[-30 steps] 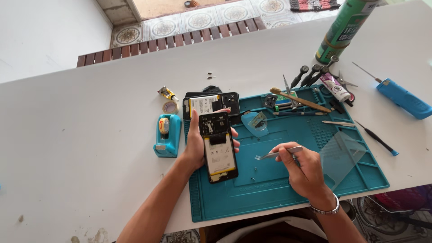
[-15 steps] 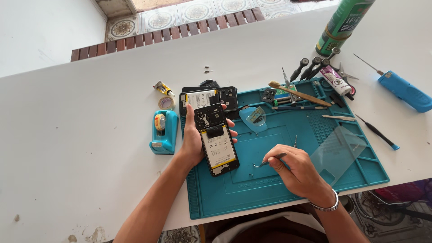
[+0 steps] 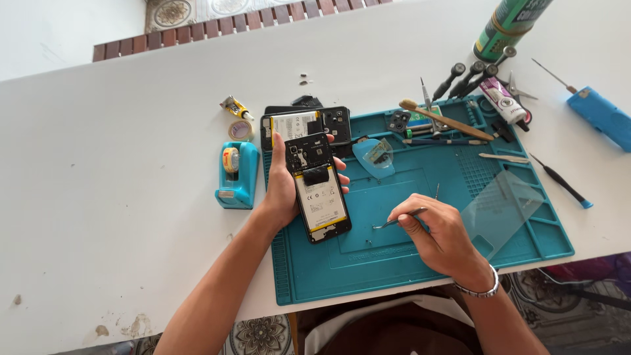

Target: The person holds an opened smartphone in one hand and uses tweezers to work on its internal components, repeatedly picking at and repositioning small parts inside the phone body over a teal repair mat. A second disassembled phone with its battery exposed lies on the mat beside the work area.

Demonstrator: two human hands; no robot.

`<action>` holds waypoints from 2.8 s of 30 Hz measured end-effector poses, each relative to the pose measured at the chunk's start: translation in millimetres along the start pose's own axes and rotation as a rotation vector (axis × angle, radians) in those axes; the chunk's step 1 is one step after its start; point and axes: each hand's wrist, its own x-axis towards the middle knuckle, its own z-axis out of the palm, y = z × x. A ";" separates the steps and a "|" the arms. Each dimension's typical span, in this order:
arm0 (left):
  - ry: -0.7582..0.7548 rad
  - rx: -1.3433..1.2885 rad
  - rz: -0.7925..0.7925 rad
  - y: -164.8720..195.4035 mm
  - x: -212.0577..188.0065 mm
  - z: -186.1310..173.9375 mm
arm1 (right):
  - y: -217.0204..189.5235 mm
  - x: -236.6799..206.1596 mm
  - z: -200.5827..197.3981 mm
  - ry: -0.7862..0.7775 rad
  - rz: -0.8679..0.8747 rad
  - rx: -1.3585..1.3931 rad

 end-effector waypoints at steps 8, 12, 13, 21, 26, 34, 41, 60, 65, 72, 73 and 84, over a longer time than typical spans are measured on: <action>0.000 0.012 0.008 -0.8 0.2 -0.6 | -1.3 -0.7 0.6 -0.001 0.021 -0.002; -0.006 0.005 0.005 -0.4 0.4 -0.5 | -0.4 -1.0 1.3 -0.007 0.010 -0.012; -0.003 0.012 0.009 -0.9 -0.1 -0.2 | -0.3 -1.4 1.3 -0.011 0.015 -0.006; -0.004 0.018 0.034 0.6 -1.0 1.9 | 0.5 0.1 1.2 -0.014 -0.028 0.050; 0.005 0.020 0.030 2.8 -2.2 4.4 | -0.4 0.4 0.1 -0.031 0.028 0.044; 0.023 0.026 0.011 4.8 -1.2 5.2 | 2.0 0.8 0.5 -0.041 0.033 0.051; 0.013 0.027 0.014 4.9 -0.7 5.1 | 3.1 0.5 0.5 -0.038 0.009 0.068; 0.025 0.081 0.025 1.9 1.0 2.1 | 2.4 1.9 2.2 -0.048 -0.030 0.045; 0.029 0.079 0.013 1.0 0.6 0.9 | 1.6 0.5 0.7 -0.050 -0.020 0.030; -0.058 -0.005 -0.006 2.6 -0.9 0.6 | 6.2 -3.8 2.1 0.035 -0.053 0.135; -0.079 -0.006 -0.033 3.8 -2.6 0.9 | 7.2 -4.9 2.5 0.047 -0.050 0.143; -0.456 0.033 -0.525 18.3 -27.3 13.9 | 17.4 -20.5 -3.3 0.048 0.192 0.399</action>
